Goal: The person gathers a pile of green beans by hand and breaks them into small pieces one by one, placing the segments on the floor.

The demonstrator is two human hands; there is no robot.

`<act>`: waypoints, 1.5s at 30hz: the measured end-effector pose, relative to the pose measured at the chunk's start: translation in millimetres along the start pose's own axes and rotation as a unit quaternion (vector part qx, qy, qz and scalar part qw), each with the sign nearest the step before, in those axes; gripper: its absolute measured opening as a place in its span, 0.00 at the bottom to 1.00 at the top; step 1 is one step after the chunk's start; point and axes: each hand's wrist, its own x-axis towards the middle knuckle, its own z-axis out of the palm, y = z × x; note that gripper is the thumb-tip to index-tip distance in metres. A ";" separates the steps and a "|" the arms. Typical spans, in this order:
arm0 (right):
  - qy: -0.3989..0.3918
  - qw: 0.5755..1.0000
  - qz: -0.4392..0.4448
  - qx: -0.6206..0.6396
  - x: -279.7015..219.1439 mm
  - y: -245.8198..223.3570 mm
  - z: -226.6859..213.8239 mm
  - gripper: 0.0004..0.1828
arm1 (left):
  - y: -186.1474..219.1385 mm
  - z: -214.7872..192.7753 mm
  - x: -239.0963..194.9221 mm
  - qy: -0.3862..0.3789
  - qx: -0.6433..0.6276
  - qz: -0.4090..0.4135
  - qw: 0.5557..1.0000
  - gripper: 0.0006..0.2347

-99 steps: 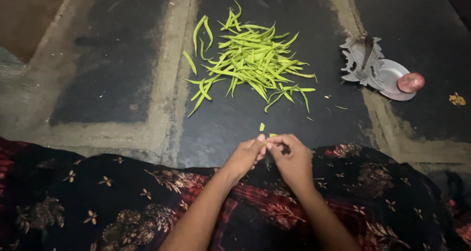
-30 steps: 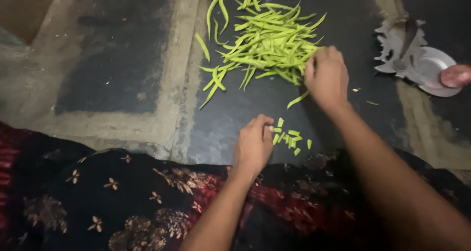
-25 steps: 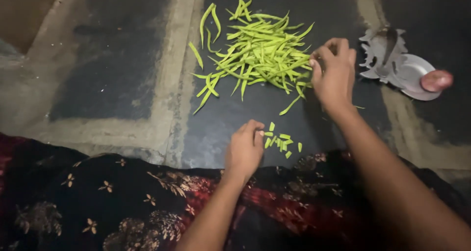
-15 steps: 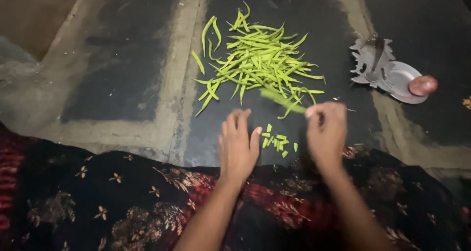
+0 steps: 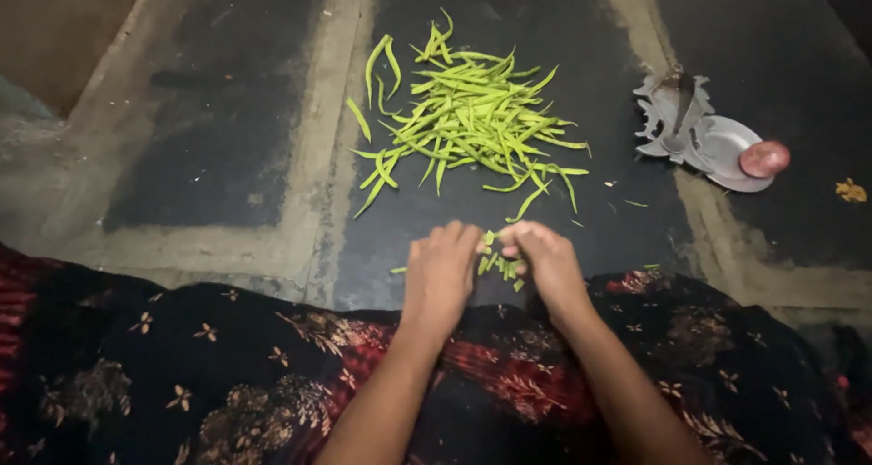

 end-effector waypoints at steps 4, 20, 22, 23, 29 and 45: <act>0.085 0.993 0.075 -0.026 56.3 23.2 -18.6 0.16 | -4.9 -4.2 5.6 0.077 -0.036 -0.071 0.994 0.05; 0.055 0.971 -0.107 -0.206 100.6 12.5 -0.5 0.20 | -8.0 10.0 23.8 0.114 -0.121 -0.100 0.981 0.04; 0.040 0.952 -0.140 -0.270 55.5 -5.0 1.4 0.15 | -3.2 7.6 17.8 0.111 -0.134 -0.094 0.980 0.04; 0.029 0.949 -0.133 -0.284 35.2 -13.5 2.3 0.13 | -1.1 4.8 14.6 0.102 -0.146 -0.094 0.980 0.04; -0.021 0.993 0.057 -0.105 -11.1 -29.9 9.2 0.13 | 10.9 -12.0 6.6 0.092 -0.176 -0.001 0.980 0.03; -0.147 0.907 0.186 0.347 -39.1 -3.1 -5.3 0.10 | 17.3 -13.6 -6.4 0.047 -0.343 -0.043 0.937 0.03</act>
